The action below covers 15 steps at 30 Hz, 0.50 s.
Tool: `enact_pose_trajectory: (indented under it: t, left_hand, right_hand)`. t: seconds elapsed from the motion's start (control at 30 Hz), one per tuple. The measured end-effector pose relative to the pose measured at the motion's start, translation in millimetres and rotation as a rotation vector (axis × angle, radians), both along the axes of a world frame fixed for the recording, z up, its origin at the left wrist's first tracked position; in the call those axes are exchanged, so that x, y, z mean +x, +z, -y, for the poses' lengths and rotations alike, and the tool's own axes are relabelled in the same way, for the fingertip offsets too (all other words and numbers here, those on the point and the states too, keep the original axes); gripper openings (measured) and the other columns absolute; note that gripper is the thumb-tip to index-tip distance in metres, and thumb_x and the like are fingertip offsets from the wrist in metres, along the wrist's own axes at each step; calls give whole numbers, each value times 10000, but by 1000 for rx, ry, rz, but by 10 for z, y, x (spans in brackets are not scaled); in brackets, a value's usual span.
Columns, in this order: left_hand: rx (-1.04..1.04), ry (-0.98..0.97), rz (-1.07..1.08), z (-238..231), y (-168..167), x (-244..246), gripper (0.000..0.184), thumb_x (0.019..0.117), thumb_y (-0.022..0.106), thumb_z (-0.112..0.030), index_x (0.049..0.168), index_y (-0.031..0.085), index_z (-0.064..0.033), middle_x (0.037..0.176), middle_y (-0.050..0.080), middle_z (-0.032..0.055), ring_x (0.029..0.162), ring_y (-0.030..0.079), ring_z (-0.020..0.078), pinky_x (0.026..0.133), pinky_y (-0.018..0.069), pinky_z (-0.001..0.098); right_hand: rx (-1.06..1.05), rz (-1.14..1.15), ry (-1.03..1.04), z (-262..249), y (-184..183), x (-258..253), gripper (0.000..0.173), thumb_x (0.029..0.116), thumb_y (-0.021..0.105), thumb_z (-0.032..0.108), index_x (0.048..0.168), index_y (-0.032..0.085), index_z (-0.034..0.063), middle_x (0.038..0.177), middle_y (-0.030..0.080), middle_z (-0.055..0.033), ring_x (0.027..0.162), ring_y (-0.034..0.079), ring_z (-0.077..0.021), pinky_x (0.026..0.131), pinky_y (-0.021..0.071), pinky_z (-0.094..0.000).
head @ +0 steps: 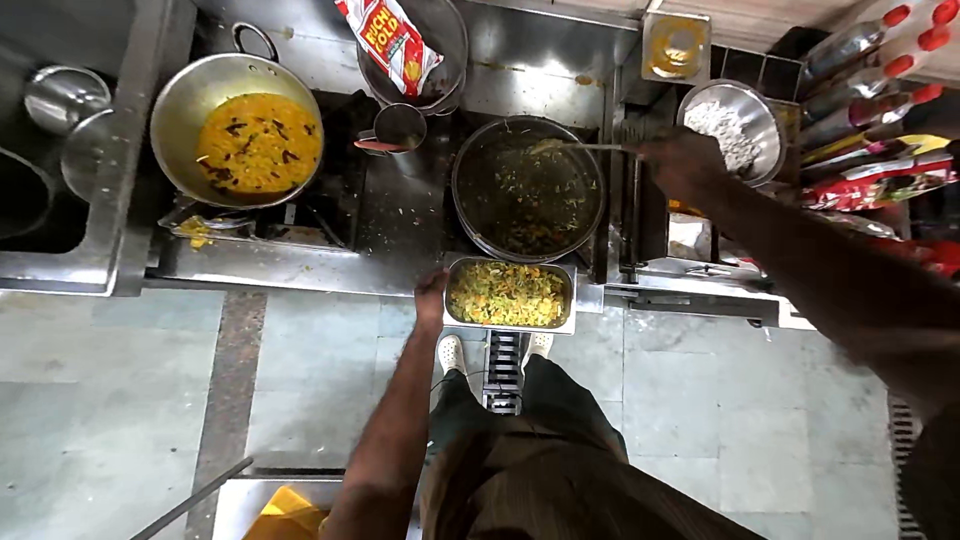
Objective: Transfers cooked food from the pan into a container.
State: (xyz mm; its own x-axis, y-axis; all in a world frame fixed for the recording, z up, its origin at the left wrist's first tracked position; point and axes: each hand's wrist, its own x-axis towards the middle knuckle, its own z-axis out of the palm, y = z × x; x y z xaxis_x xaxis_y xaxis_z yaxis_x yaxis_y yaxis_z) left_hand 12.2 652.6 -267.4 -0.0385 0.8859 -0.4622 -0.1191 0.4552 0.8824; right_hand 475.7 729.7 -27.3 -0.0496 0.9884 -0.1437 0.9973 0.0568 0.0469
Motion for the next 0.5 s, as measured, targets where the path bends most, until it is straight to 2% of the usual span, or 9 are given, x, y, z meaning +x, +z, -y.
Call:
enact_pose_trajectory:
  t: [0.07, 0.13, 0.17, 0.23, 0.3, 0.37, 0.43, 0.5]
  left_hand:
    - [3, 18, 8, 3, 11, -5, 250, 1025, 634, -196, 1173, 716, -12, 1172, 720, 106, 1088, 671, 183, 974, 553, 404]
    - [1, 29, 26, 5, 12, -19, 249, 1020, 640, -172, 1183, 712, 2, 1192, 715, 116, 1109, 667, 185, 992, 546, 402]
    - [5, 29, 32, -3, 13, -20, 251, 1022, 638, -170, 1187, 712, 4, 1186, 718, 117, 1100, 672, 184, 985, 550, 399]
    - [20, 39, 46, -9, 1, -17, 237, 1017, 649, -176, 1159, 721, -1, 1141, 726, 110, 1058, 678, 178, 959, 559, 393]
    - [21, 48, 43, -12, 8, -41, 239, 1011, 663, -189, 1150, 726, -5, 1140, 728, 106, 1064, 676, 171, 965, 556, 390]
    - [16, 49, 39, -47, 5, -74, 243, 1009, 668, -193, 1151, 729, -5, 1156, 729, 104, 1086, 675, 170, 982, 551, 392]
    - [18, 21, 29, -20, 28, -18, 258, 1017, 654, -182, 1175, 713, 13, 1171, 720, 123, 1091, 670, 174, 986, 547, 386]
    - [-1, -116, -31, 202, 257, 212, 324, 1034, 605, -156, 1268, 630, 67, 1227, 672, 195, 1121, 642, 218, 1008, 525, 385]
  right_hand:
    - [-78, 48, -59, 158, 119, 31, 394, 1036, 517, 136, 1356, 654, 320, 1221, 677, -218, 1055, 661, -505, 757, 512, -733]
    - [-143, 53, -54, 458, 293, 100, 341, 1028, 549, 158, 1326, 681, 257, 1178, 702, -219, 1033, 670, -503, 756, 503, -738]
    - [-159, 30, -26, 628, 384, 130, 311, 1023, 566, 160, 1295, 701, 227, 1138, 712, -215, 1022, 673, -494, 765, 501, -737]
    - [-188, 9, 29, 882, 544, 87, 249, 1030, 560, 190, 1191, 746, 232, 1048, 735, -158, 974, 691, -432, 767, 511, -711]
    - [-202, -34, 60, 961, 660, -93, 227, 1050, 564, 222, 1146, 770, 214, 983, 753, -145, 922, 713, -404, 769, 515, -698]
    - [-180, -91, 64, 885, 627, -158, 261, 1065, 537, 261, 1203, 758, 237, 1033, 755, -141, 960, 716, -397, 805, 521, -697]
    - [-152, -156, 9, 701, 572, -193, 289, 1078, 520, 282, 1280, 721, 234, 1127, 732, -192, 1039, 689, -453, 852, 496, -731]
    - [-105, -248, 10, 364, 443, -329, 328, 1090, 501, 266, 1370, 666, 230, 1236, 694, -209, 1136, 653, -458, 934, 474, -721]
